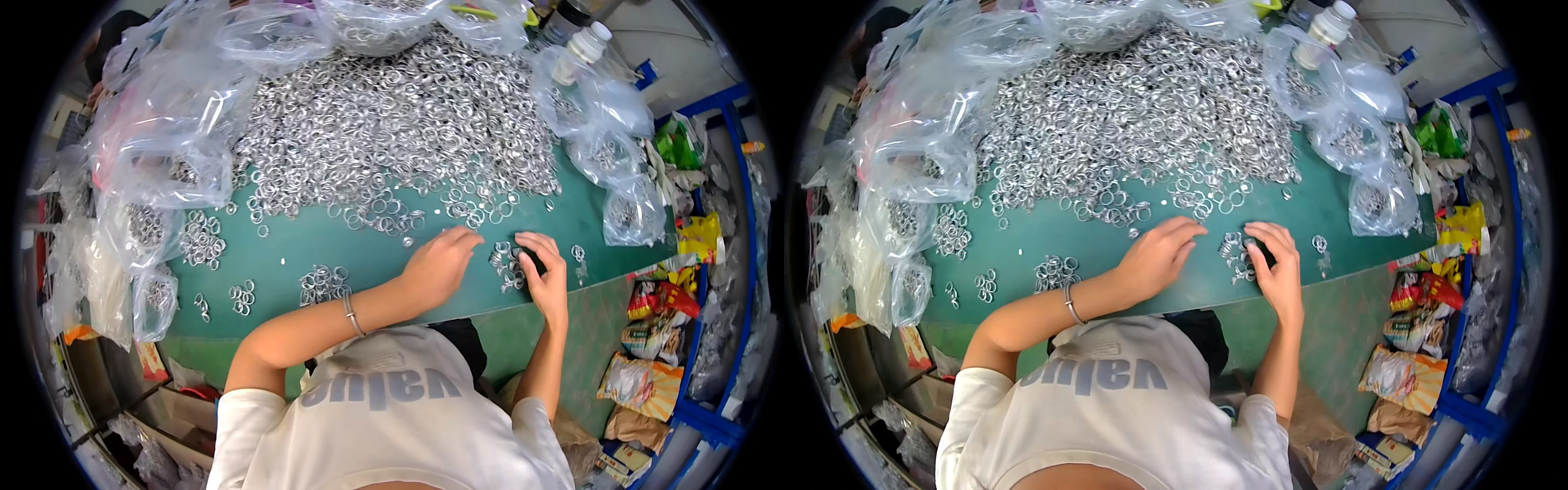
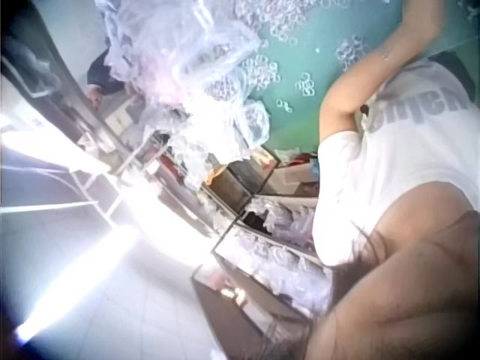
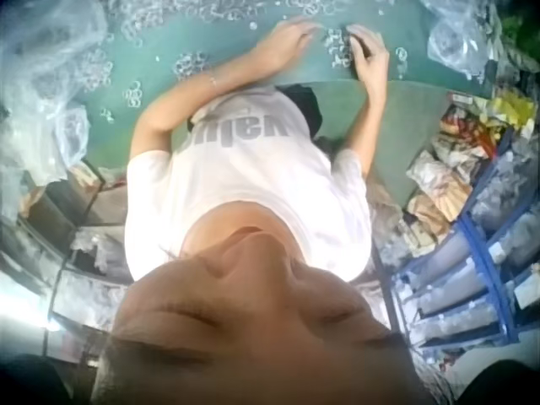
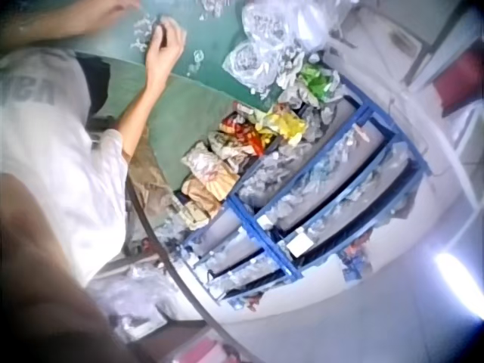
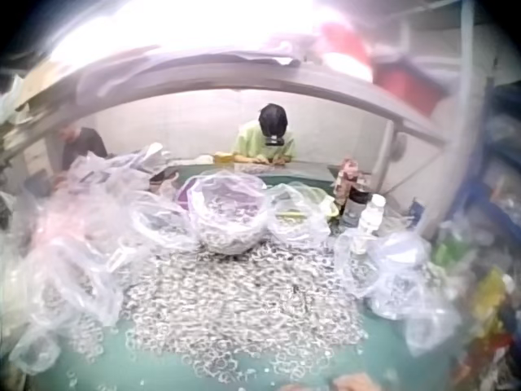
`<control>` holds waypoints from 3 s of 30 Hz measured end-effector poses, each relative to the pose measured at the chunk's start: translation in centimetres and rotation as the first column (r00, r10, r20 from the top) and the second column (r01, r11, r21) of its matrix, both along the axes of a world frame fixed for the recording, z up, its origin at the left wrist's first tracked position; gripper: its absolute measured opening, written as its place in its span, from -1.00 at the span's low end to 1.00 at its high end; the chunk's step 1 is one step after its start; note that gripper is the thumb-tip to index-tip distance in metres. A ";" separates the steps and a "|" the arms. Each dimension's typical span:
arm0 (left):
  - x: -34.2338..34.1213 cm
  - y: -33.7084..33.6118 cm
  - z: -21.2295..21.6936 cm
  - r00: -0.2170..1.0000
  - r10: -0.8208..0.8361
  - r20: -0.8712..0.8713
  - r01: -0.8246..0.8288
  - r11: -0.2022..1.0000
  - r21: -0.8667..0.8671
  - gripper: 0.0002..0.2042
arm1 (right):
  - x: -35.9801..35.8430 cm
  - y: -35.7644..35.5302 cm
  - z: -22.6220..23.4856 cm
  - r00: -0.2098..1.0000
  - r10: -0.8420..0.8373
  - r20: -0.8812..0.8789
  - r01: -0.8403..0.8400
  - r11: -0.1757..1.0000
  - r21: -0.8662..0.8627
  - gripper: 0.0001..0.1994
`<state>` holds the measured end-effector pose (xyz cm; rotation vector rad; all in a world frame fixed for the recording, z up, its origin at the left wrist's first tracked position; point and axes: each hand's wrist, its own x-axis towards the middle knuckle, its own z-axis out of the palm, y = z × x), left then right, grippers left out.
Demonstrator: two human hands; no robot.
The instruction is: The person handles a pile of metal rings and clips on a green workbench, picking up individual pieces and placing them into clear plastic bags.
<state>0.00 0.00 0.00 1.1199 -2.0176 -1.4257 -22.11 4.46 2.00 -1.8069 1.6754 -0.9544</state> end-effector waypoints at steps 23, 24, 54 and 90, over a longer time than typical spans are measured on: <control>12.1 -5.8 0.0 0.830 0.558 0.021 -0.392 0.609 -0.689 -0.70 | 13.5 -12.5 -0.2 0.916 0.263 -0.303 -0.320 0.935 -0.154 -0.44; 11.5 -5.2 0.6 0.868 0.485 0.101 -0.276 0.642 -0.715 -0.68 | 13.8 -12.5 -0.8 0.901 0.277 -0.335 -0.348 0.921 -0.174 -0.48; 13.8 -3.2 -0.4 0.911 0.300 0.284 -0.057 0.772 -0.633 -0.76 | 15.1 -9.5 0.0 0.897 0.338 -0.284 -0.395 0.902 -0.173 -0.81; 17.2 -6.4 -1.0 0.663 0.711 -0.232 -0.722 0.690 0.049 -0.82 | 18.4 -10.2 -1.0 0.955 0.292 0.056 -0.290 0.956 -0.043 -0.74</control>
